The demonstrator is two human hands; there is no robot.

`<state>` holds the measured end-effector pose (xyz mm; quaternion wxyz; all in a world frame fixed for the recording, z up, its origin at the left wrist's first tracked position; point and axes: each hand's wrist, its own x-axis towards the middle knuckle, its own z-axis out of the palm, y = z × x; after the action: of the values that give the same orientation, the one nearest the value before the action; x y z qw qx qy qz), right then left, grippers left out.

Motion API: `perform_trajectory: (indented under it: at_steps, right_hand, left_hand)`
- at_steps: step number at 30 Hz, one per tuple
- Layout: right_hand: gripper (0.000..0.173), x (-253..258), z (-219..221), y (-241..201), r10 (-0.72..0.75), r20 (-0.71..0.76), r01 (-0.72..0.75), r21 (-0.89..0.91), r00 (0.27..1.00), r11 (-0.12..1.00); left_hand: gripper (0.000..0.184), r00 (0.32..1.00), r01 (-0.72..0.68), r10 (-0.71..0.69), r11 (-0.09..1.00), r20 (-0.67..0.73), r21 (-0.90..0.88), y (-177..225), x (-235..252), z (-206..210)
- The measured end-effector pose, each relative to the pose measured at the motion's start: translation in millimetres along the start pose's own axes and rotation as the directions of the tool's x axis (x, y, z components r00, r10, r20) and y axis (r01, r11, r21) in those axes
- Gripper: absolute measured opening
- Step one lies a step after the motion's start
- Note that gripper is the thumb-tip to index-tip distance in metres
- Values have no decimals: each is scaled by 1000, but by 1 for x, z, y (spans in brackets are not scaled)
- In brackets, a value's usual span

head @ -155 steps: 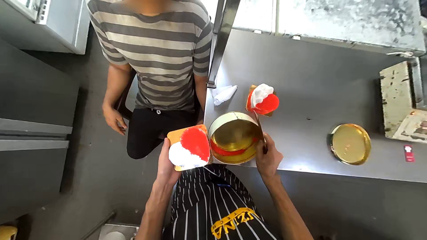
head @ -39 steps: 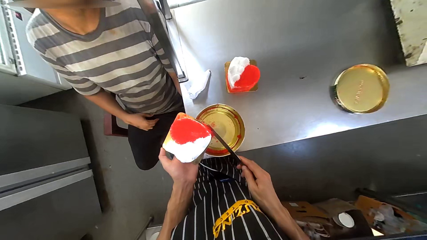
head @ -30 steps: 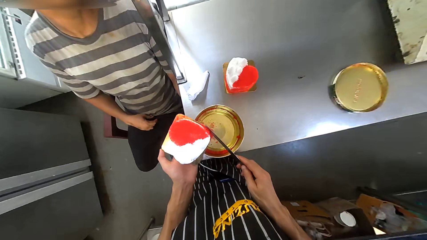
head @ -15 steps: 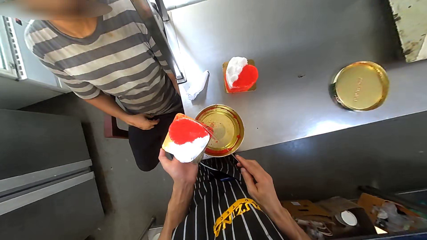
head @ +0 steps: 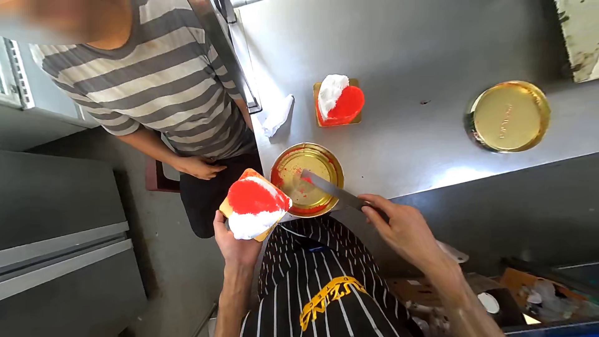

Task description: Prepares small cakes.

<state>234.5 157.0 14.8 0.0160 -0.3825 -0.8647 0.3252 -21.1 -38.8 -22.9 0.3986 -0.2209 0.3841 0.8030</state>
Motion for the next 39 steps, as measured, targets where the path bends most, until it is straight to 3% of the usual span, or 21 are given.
perform_trajectory:
  at_steps: [7, 12, 16, 19, 23, 26, 32, 39]
  right_hand:
    - [20, 31, -20, -11, -119, 131, 145, -216, 984, 966]
    - [17, 37, -21, -11, -75, 223, 140, -294, 972, 946]
    - [16, 61, -39, -32, -32, 378, 218, -461, 925, 860]
    - [21, 89, -47, -48, 22, 509, 267, -488, 860, 831]
    - [25, 109, -22, -45, -34, 589, 296, -356, 808, 886]
    - [26, 110, -2, -34, -35, 583, 225, -256, 812, 940]
    - [26, 95, 19, -17, -3, 477, 11, -14, 879, 1000]
    - [21, 59, 6, -1, 46, 329, -139, 265, 943, 954]
  left_hand:
    - [60, 1000, -6, 7, 999, 18, -33, 4, -4, -9]
    - [61, 1000, -11, 11, 999, -5, -51, 4, -6, -13]
    - [64, 999, 35, -35, 999, -6, -41, 3, -4, -18]
    - [64, 997, 77, -77, 997, 7, -4, 0, -3, -17]
    - [63, 995, 101, -100, 994, -11, 36, -9, -3, -17]
    - [62, 995, 99, -99, 995, 6, 27, -14, -1, -19]
    - [64, 994, 107, -106, 994, 13, -9, -14, 0, -18]
    - [63, 999, 28, -29, 1000, -16, -14, -6, -2, -8]
